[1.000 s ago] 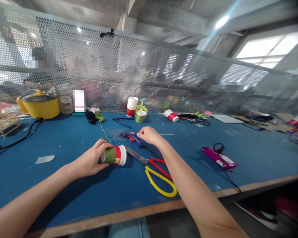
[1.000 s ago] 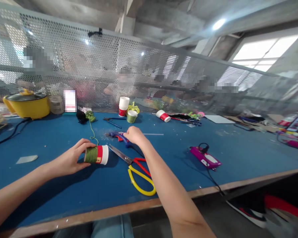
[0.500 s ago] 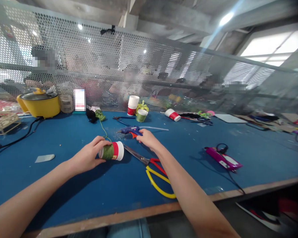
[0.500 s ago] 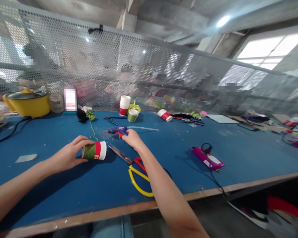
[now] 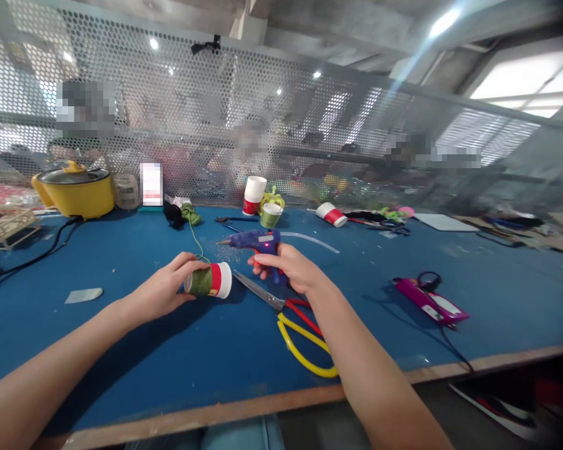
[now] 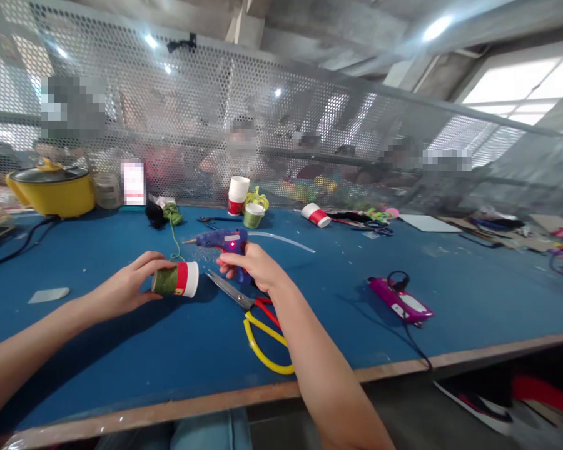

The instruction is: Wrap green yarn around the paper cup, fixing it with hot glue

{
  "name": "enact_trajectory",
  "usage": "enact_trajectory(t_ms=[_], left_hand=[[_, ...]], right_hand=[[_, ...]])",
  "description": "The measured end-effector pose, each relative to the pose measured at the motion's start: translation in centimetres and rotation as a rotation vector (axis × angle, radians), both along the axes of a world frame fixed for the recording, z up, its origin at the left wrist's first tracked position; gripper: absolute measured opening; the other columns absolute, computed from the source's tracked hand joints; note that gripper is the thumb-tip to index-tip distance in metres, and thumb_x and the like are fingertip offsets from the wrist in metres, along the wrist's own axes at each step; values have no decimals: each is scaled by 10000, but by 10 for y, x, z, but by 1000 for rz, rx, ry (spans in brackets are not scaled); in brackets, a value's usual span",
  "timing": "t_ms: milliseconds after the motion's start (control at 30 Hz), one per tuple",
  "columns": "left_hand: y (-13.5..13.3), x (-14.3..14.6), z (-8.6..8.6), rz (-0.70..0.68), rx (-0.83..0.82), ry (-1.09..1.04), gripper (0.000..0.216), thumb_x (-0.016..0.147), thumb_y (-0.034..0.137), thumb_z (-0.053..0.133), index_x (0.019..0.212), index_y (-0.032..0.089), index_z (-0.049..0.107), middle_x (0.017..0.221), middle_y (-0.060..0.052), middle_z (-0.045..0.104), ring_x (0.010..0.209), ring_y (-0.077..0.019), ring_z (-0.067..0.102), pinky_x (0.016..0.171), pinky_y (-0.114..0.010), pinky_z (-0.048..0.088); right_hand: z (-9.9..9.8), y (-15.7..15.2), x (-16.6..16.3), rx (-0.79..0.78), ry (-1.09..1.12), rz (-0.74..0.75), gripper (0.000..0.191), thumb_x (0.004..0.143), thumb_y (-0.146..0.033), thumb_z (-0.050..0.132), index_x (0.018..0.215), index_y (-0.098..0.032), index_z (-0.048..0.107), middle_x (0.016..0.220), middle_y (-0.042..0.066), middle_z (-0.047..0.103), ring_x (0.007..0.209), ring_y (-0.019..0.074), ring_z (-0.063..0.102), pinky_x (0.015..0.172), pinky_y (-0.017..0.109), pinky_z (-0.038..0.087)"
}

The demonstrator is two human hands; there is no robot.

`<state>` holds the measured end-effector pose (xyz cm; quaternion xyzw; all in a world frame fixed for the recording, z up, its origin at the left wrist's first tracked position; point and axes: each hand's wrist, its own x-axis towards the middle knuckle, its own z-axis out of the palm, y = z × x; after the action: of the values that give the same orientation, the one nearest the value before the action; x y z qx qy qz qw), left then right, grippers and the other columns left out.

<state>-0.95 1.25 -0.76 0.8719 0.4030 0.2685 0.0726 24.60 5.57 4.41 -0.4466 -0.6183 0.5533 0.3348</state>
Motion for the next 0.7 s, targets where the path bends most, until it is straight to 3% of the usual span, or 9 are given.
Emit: enact_trajectory(t_ms=[133, 267, 700], left_hand=[[1, 0, 0, -10, 29, -4, 510, 733, 103, 571, 1183, 247, 378, 1139, -73, 418, 1036, -229, 509, 862, -381, 480], [2, -1, 1, -3, 70, -7, 478, 755, 117, 545, 1185, 246, 381, 1117, -75, 427, 1033, -230, 501, 864, -380, 477], [2, -1, 1, -4, 134, 57, 437, 758, 65, 511, 1158, 211, 411, 1122, -98, 422, 1010, -228, 497, 843, -368, 481]], right_hand=[[5, -11, -4, 92, -67, 57, 182, 672, -278, 597, 747, -112, 610, 514, -4, 551, 452, 78, 464, 406, 202, 346], [4, -17, -7, 176, -218, 21, 163, 688, -279, 586, 669, -118, 596, 443, -25, 497, 402, 66, 429, 417, 205, 353], [0, -23, -13, 233, -348, 30, 282, 699, -365, 570, 542, -172, 436, 388, -50, 440, 350, 59, 391, 373, 192, 329]])
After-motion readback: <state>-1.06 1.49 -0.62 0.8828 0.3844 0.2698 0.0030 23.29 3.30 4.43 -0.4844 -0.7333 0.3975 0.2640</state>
